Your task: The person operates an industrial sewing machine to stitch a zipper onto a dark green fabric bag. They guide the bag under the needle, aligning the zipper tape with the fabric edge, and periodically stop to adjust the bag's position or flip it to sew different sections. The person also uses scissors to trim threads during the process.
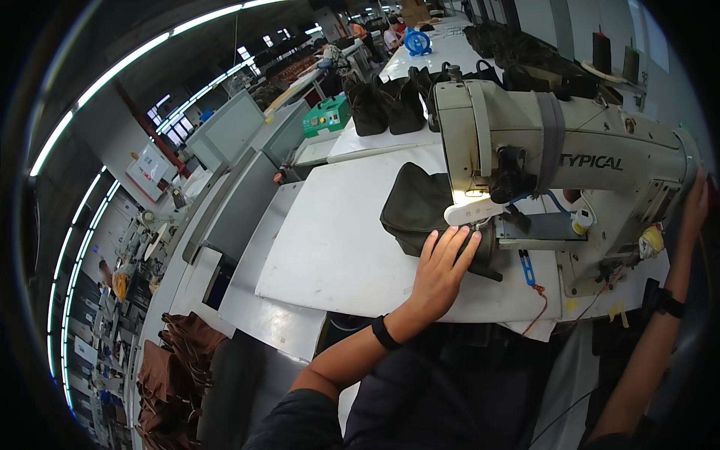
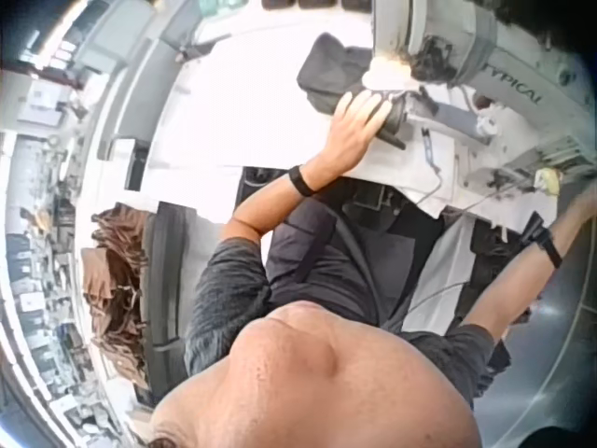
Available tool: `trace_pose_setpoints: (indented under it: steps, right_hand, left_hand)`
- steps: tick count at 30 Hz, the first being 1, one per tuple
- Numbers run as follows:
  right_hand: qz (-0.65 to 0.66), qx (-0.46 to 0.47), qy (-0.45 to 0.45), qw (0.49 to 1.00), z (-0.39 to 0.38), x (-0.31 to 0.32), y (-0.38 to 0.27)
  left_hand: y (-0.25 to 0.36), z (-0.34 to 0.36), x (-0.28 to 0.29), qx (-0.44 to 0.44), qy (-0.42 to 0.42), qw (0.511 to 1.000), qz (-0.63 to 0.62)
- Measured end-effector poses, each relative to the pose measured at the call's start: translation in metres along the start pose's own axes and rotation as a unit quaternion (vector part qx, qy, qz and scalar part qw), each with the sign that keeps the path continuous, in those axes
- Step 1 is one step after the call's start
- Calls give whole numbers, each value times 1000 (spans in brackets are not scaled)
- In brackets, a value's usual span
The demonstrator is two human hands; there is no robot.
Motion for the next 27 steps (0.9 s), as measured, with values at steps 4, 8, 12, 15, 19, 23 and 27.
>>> trace_pose_setpoints:
  steps: [4, 8, 12, 15, 19, 23, 27]
  right_hand:
    - [74, -80, 3, 994, -15, 41, -9]
    - [130, -117, -17, 984, -13, 50, -39]
    - [143, -136, -9, 980, -28, 46, -80]
    - [128, -150, 0, 980, -34, 48, -78]
    - [120, -159, -4, 980, -33, 56, -71]
    - [40, -74, 10, 996, -15, 102, -90]
    - [135, -6, 69, 988, -94, 151, -182]
  left_hand:
    - [27, 12, -1, 47, -58, 996, 55]
    - [40, 15, 13, 147, -99, 983, -41]
    - [33, 11, 5, 143, -39, 988, -42]
    - [27, 14, -11, 166, -34, 985, -37]
    - [12, 28, -49, 154, -24, 987, -42]
    - [-18, 51, -71, 128, -89, 977, -144]
    - [-37, 54, -63, 59, -147, 971, -177]
Point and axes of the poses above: each hand's wrist, its own z-axis towards the middle knuckle, its own x-axis out of the back of the hand, y = z × x, the point moved 8 cm from there along z, towards the middle knuckle, and after that the axes turned 2 degrees about -x, right-handed, at the moved point
